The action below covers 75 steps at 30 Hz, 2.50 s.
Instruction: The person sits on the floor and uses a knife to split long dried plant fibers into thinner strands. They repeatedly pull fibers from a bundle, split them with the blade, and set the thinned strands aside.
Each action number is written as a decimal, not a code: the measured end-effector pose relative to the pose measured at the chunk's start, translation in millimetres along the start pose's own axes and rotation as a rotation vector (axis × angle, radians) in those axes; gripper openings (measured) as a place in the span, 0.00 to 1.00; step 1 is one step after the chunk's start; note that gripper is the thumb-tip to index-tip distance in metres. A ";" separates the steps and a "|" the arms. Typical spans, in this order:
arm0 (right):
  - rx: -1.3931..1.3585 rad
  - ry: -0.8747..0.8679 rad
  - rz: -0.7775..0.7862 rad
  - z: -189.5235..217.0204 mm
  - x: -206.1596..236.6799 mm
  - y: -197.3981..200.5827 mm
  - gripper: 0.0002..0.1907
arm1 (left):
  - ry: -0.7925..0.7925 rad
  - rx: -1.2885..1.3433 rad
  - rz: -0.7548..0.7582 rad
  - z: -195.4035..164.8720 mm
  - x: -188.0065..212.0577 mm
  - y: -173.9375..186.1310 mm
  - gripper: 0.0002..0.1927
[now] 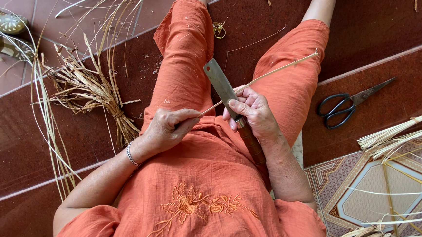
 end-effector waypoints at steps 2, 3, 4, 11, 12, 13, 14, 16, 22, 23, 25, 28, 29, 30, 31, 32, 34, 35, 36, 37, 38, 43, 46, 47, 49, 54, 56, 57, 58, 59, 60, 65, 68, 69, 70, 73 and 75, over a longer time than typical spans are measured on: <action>-0.020 0.012 0.002 0.6 0.3 1.8 0.11 | 0.001 -0.008 -0.005 -0.9 3.2 1.6 0.08; -0.038 0.024 0.000 1.5 0.4 3.1 0.11 | -0.012 -0.008 -0.008 -1.9 4.5 2.5 0.08; -0.056 0.036 -0.003 2.9 0.2 4.5 0.11 | -0.026 -0.007 -0.010 -2.6 5.8 3.6 0.08; -0.039 0.054 -0.055 12.1 0.2 20.5 0.10 | -0.037 -0.049 -0.021 -2.0 15.1 9.6 0.09; -0.057 0.065 -0.059 15.0 0.4 23.7 0.10 | -0.055 -0.043 -0.030 -3.0 16.6 11.0 0.09; -0.073 0.077 -0.063 16.7 0.8 25.8 0.10 | -0.074 -0.037 -0.039 -4.1 17.9 12.4 0.09; -0.056 0.074 -0.065 17.4 1.0 27.4 0.10 | -0.056 -0.040 -0.034 -2.9 19.0 13.0 0.09; -0.020 0.067 -0.069 18.9 2.8 30.9 0.09 | -0.018 -0.044 -0.023 -0.8 20.9 13.8 0.09; -0.090 0.064 -0.065 22.8 2.4 38.6 0.08 | -0.060 -0.031 -0.015 -3.6 25.5 19.0 0.09; -0.109 0.068 -0.070 22.8 2.2 40.1 0.08 | -0.044 -0.046 -0.011 -2.7 26.5 19.5 0.09; -0.142 0.079 -0.078 23.5 1.2 43.6 0.08 | -0.016 -0.078 -0.007 -0.9 28.8 20.9 0.10; -0.109 0.068 -0.084 22.3 -0.3 49.5 0.09 | -0.036 -0.079 -0.027 -1.2 32.0 23.4 0.10; -0.129 0.089 -0.084 24.7 -0.8 53.0 0.08 | -0.025 -0.089 -0.031 0.1 33.2 24.3 0.11; -0.148 0.110 -0.084 28.0 -1.2 57.6 0.08 | -0.015 -0.098 -0.034 1.4 34.6 25.9 0.11; -0.167 0.132 -0.085 30.1 -1.5 61.6 0.08 | -0.004 -0.106 -0.037 2.9 35.6 26.5 0.11; -0.147 0.129 -0.088 29.9 -2.0 64.8 0.08 | -0.006 -0.090 -0.038 3.7 36.2 25.7 0.11; -0.108 0.119 -0.095 27.9 -1.9 70.9 0.08 | -0.005 -0.055 -0.039 5.6 38.0 24.9 0.11; -0.124 0.123 -0.108 27.9 -2.3 74.9 0.07 | 0.007 -0.062 -0.040 7.4 38.8 24.8 0.10; -0.139 0.129 -0.120 28.4 -3.7 78.9 0.07 | 0.018 -0.071 -0.043 9.4 39.4 25.9 0.10; -0.156 0.133 -0.132 29.4 -4.5 83.3 0.06 | 0.030 -0.079 -0.045 11.3 40.3 27.0 0.09; -0.141 0.149 -0.165 32.1 -4.3 89.5 0.07 | 0.039 -0.084 -0.052 13.3 41.0 28.7 0.09; -0.239 0.257 -0.232 54.3 -2.0 111.7 0.10 | 0.123 -0.120 -0.099 29.9 39.0 34.4 0.07; -0.208 0.292 -0.205 55.3 6.4 98.9 0.13 | 0.115 -0.177 -0.139 42.5 25.0 30.5 0.06; -0.228 0.305 -0.125 54.3 10.9 87.0 0.15 | 0.113 -0.189 -0.161 46.4 19.3 29.3 0.06; -0.265 0.335 0.036 52.9 19.2 59.5 0.19 | 0.104 -0.211 -0.207 52.2 4.9 27.1 0.06; -0.205 0.184 -0.033 40.8 14.5 15.9 0.26 | -0.170 -0.328 -0.293 25.6 -25.3 16.0 0.07; -0.124 0.070 -0.075 25.8 6.2 0.7 0.28 | -0.266 -0.484 -0.267 8.7 -33.2 4.1 0.10; -0.104 0.032 -0.057 18.8 -0.3 -6.9 0.28 | -0.284 -0.580 -0.240 2.5 -36.9 -2.9 0.12; -0.084 -0.008 -0.038 12.8 -4.5 -11.3 0.28 | -0.299 -0.677 -0.212 -2.6 -39.5 -8.6 0.13; -0.137 -0.011 -0.039 9.5 -6.5 -11.9 0.26 | -0.325 -0.670 -0.207 -7.5 -40.6 -11.2 0.15; -0.191 -0.014 -0.038 5.8 -9.5 -11.6 0.23 | -0.349 -0.665 -0.203 -11.0 -41.1 -13.3 0.16; -0.358 0.051 -0.016 5.3 -17.0 16.2 0.19 | -0.195 -0.240 -0.141 5.6 -38.7 -7.1 0.15; -0.390 0.119 -0.037 17.4 -17.3 44.9 0.20 | 0.199 0.130 0.131 41.2 -24.7 -6.7 0.13; -0.385 0.143 -0.060 22.6 -17.7 54.8 0.20 | 0.279 0.228 0.164 47.8 -15.7 -3.8 0.13; -0.380 0.167 -0.083 28.4 -18.2 63.7 0.21 | 0.359 0.326 0.197 53.9 -6.7 -0.8 0.14; -0.406 0.271 -0.024 53.3 -16.5 77.5 0.20 | 0.430 0.450 0.213 61.0 15.4 13.1 0.15; -0.411 0.308 0.028 64.7 -14.3 74.4 0.23 | 0.466 0.492 0.227 62.3 20.8 13.3 0.13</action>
Point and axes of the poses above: each hand's wrist, its own x-axis away from the middle knuckle, its own y-axis out of the back of the hand, z = x × y, the point moved 6 cm from there along -x, towards the middle knuckle, and after that the axes turned 4 degrees about -z, right-handed, at the moved point
